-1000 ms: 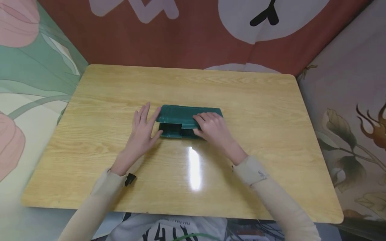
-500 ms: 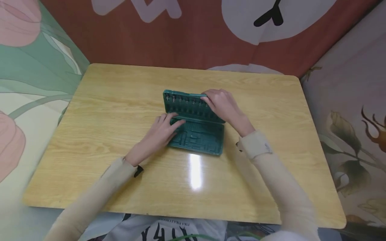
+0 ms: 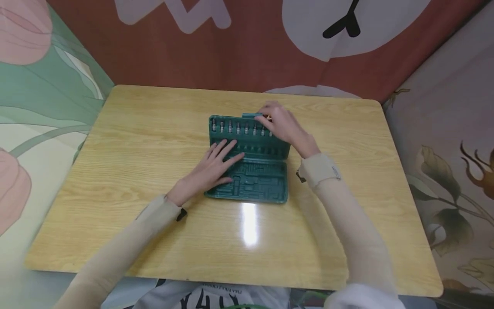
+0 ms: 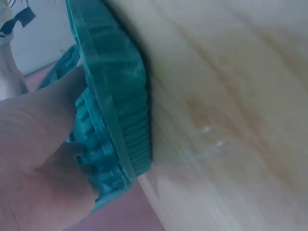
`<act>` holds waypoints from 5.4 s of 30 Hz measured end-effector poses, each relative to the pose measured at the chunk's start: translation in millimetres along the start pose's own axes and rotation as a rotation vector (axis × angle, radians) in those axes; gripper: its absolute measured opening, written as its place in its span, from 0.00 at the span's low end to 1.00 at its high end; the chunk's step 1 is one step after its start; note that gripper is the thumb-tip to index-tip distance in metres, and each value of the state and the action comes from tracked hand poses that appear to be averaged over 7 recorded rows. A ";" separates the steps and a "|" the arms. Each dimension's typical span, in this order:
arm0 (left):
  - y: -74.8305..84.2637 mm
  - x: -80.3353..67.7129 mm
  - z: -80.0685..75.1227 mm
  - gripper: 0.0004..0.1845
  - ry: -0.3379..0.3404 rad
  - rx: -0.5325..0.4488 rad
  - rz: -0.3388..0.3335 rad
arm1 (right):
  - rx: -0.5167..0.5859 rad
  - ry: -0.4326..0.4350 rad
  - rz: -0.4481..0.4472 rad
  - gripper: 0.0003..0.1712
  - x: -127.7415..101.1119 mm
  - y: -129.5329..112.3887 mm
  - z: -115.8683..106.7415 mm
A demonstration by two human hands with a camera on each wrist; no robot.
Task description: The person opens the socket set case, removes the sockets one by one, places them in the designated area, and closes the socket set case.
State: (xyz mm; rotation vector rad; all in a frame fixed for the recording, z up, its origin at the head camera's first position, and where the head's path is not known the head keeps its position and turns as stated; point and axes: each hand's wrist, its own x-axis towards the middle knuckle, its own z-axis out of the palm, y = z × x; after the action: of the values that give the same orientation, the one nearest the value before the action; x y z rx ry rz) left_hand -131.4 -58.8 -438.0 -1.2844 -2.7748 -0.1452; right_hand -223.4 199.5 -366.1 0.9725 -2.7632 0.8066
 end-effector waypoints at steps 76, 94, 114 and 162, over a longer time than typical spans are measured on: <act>-16.8 17.5 6.8 0.32 -0.313 -0.165 -0.138 | -0.049 -0.315 0.351 0.35 -85.0 -15.2 48.6; -22.3 6.2 3.6 0.32 -0.332 -0.272 -0.136 | 0.303 -0.153 0.451 0.17 -36.0 1.2 29.2; -13.5 4.4 -2.1 0.33 -0.387 -0.209 -0.165 | 0.447 -0.180 0.834 0.17 -2.2 36.0 39.1; -10.2 16.3 -6.7 0.33 -0.417 -0.251 -0.231 | 0.586 0.009 0.981 0.20 1.5 37.3 46.5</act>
State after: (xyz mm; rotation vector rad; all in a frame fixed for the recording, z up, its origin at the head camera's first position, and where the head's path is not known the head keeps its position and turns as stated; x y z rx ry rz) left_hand -149.5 -53.9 -430.1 -1.1452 -3.3537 -0.2773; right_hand -243.8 199.1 -422.2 -0.4917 -2.9520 1.7612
